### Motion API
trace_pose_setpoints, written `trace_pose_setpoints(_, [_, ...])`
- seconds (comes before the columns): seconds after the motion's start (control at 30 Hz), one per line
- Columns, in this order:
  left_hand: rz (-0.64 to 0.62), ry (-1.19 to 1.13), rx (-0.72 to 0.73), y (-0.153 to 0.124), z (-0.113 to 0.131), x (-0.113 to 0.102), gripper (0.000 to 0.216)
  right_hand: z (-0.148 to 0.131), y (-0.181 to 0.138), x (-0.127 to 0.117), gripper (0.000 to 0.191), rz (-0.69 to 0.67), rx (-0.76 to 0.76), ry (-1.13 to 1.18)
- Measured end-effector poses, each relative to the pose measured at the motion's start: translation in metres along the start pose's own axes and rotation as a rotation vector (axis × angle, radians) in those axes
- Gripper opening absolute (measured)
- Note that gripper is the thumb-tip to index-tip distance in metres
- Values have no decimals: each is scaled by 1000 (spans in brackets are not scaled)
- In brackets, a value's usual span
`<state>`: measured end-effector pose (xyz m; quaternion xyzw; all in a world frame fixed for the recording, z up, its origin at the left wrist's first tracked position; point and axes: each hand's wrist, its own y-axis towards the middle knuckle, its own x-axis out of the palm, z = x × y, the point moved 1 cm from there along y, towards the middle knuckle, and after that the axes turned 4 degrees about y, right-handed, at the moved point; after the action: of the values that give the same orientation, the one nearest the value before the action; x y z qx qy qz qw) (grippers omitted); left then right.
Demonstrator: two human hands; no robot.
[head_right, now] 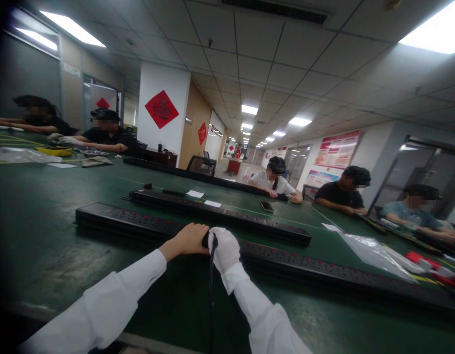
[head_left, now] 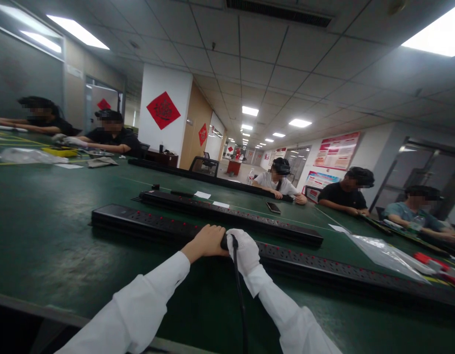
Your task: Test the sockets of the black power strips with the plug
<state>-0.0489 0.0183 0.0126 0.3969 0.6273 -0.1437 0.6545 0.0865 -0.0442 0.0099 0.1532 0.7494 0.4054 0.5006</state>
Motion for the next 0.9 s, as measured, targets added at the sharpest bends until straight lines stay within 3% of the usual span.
trace_pose_setpoints(0.9, [-4,-17,-8,1,-1,-5,63,-2,0,-3,22,-27,12,23])
